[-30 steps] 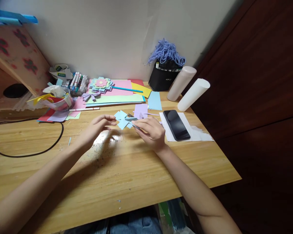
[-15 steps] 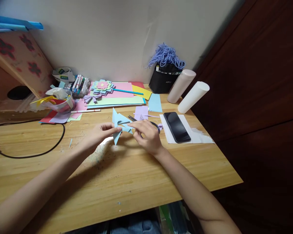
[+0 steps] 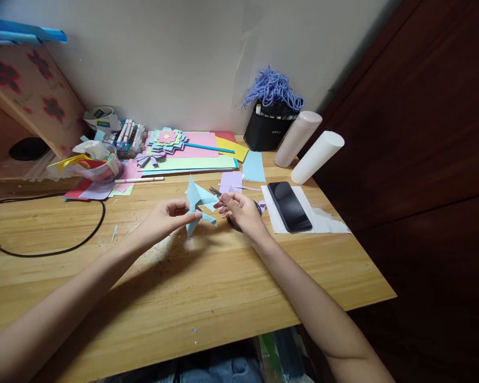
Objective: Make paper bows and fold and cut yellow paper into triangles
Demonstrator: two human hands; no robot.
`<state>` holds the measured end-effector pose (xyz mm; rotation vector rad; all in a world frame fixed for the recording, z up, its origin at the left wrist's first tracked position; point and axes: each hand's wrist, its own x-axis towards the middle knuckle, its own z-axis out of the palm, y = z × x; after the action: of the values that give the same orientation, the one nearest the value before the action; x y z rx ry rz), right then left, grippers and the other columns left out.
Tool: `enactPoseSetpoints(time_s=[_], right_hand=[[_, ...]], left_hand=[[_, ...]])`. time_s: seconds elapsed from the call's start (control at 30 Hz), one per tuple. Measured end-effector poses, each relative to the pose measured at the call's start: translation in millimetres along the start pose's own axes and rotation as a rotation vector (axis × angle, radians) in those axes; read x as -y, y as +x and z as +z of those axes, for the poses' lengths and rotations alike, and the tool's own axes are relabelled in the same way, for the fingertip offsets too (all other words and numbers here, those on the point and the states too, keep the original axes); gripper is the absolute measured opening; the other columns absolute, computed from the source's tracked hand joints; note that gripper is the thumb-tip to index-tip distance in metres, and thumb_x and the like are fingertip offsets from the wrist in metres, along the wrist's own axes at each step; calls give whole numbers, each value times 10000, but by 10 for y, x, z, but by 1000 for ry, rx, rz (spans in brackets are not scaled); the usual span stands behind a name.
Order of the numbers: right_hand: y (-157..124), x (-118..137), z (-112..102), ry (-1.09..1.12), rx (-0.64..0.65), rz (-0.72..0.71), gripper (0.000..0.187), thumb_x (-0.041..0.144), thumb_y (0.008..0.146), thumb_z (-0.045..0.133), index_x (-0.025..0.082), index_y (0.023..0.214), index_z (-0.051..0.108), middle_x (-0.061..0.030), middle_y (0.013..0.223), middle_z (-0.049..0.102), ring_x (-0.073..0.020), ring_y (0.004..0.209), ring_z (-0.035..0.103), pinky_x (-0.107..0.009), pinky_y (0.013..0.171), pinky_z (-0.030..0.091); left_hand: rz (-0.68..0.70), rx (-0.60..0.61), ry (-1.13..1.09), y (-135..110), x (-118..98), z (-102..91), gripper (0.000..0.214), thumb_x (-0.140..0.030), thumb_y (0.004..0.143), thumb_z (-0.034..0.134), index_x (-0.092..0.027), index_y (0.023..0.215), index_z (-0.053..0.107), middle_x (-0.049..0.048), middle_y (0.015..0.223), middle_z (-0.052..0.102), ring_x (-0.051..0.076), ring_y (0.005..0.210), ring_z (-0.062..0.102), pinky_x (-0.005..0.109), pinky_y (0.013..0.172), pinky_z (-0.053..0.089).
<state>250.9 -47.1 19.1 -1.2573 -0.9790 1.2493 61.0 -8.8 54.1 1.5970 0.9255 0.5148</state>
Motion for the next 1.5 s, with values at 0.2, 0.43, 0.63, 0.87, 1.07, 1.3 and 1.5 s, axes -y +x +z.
enactPoseSetpoints(time_s=[0.2,0.43,0.63,0.87,1.07,1.3,1.5], right_hand=[[-34,27,11,73,100,170,325,331,632,766,177,877,616,1,708,665,-92,632,614,-223,667,499],[-59,7,56,-119,139,-20,272,313,655,745,194,843,587,14,711,646,-114,642,614,-251,658,491],[-98,-13,74,-303,134,-238,159,310,724,688,199,812,616,-22,835,655,-144,748,610,-269,670,492],[-116,-8,87,-424,69,-328,145,323,753,654,183,771,618,-39,819,636,-166,783,602,-302,688,513],[-139,52,107,-481,150,-419,87,277,779,628,190,783,620,-46,890,598,-158,836,579,-263,647,505],[-148,36,119,-547,47,-496,115,275,753,663,193,717,591,-36,825,595,-170,831,572,-309,725,491],[-137,21,124,-281,18,-295,247,340,655,743,194,702,550,-15,748,607,-151,720,593,-299,690,511]], left_hand=[[42,139,104,-5,33,13,200,-323,742,556,-139,745,634,32,786,652,175,782,578,287,720,429],[22,78,-78,63,182,61,321,-394,748,590,-133,929,637,88,912,681,200,829,625,299,716,476],[54,-19,-8,70,183,63,264,-360,755,584,-121,853,641,67,828,666,151,703,594,261,631,463],[38,-58,-27,35,146,72,272,-380,738,604,-128,830,649,47,731,647,134,618,564,242,551,431],[37,-73,-10,30,145,59,300,-411,723,618,-128,815,656,18,691,626,127,614,548,227,550,398],[94,-124,35,28,143,72,268,-395,718,626,-131,758,652,-21,643,562,87,577,454,206,537,318],[62,-91,21,20,114,60,308,-428,724,612,-130,791,657,9,663,599,109,574,491,215,521,339]])
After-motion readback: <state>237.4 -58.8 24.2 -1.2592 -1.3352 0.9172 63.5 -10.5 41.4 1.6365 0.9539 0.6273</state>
